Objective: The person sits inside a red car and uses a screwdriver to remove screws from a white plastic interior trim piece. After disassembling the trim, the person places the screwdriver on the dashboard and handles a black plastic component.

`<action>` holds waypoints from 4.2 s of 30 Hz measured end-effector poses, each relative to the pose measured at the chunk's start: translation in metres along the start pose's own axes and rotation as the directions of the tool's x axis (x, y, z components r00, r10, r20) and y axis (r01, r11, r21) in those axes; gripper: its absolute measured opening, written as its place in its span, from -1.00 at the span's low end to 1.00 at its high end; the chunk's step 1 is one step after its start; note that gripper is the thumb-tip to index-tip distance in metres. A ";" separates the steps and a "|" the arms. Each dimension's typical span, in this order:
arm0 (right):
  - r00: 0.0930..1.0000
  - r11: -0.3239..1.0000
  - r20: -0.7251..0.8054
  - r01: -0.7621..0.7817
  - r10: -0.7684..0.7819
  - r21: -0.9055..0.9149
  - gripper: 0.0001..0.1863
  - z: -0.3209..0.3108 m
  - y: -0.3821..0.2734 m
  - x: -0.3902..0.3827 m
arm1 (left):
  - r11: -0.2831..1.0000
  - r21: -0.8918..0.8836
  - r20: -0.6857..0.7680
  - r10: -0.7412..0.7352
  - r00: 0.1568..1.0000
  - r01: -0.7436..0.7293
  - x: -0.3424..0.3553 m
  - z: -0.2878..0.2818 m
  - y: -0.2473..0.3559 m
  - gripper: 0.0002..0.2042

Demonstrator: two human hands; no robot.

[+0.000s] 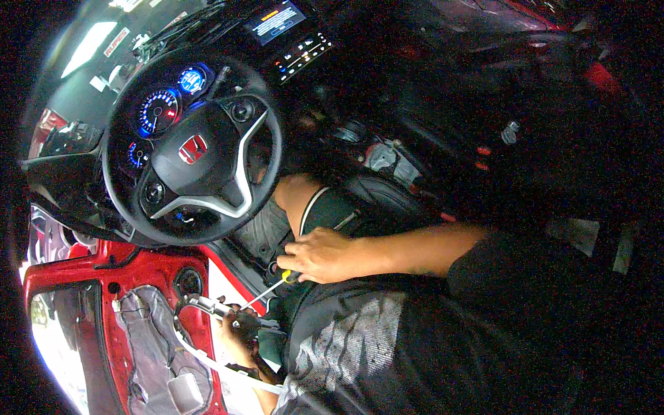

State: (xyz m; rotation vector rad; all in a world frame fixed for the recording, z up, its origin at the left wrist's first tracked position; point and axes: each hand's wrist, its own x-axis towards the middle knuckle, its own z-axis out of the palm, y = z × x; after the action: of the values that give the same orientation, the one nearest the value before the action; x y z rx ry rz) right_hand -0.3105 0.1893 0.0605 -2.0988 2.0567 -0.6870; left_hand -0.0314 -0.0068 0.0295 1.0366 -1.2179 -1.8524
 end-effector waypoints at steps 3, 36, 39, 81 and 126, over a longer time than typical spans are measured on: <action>0.998 0.991 -0.050 -0.052 0.046 -0.123 -0.64 -0.009 0.000 0.005 | 1.000 -0.021 0.041 -0.013 0.999 0.014 -0.002 0.001 0.000 -0.52; 0.977 0.992 0.177 -0.125 0.118 0.029 -0.55 -0.033 -0.023 0.002 | 1.000 0.019 0.073 0.017 0.997 -0.019 -0.003 0.003 0.013 -0.64; 0.999 0.998 0.008 -0.043 0.043 0.040 -0.59 -0.017 -0.009 -0.001 | 1.000 -0.003 0.102 0.010 0.995 -0.009 0.001 -0.001 0.009 -0.65; 0.998 0.998 0.053 0.031 -0.033 0.050 -0.57 -0.028 -0.006 0.019 | 1.000 -0.006 0.035 -0.016 0.999 0.017 0.000 -0.005 0.016 -0.65; 0.995 0.979 0.024 0.102 -0.099 -0.179 -0.57 -0.064 -0.026 0.065 | 0.981 -0.193 0.097 0.005 0.995 0.014 0.009 -0.009 0.026 -0.13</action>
State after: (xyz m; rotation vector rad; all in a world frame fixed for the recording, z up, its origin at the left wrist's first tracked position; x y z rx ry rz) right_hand -0.3147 0.1420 0.1428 -2.3108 2.0880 -0.5130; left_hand -0.0248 -0.0265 0.0494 0.8522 -1.0649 -2.0005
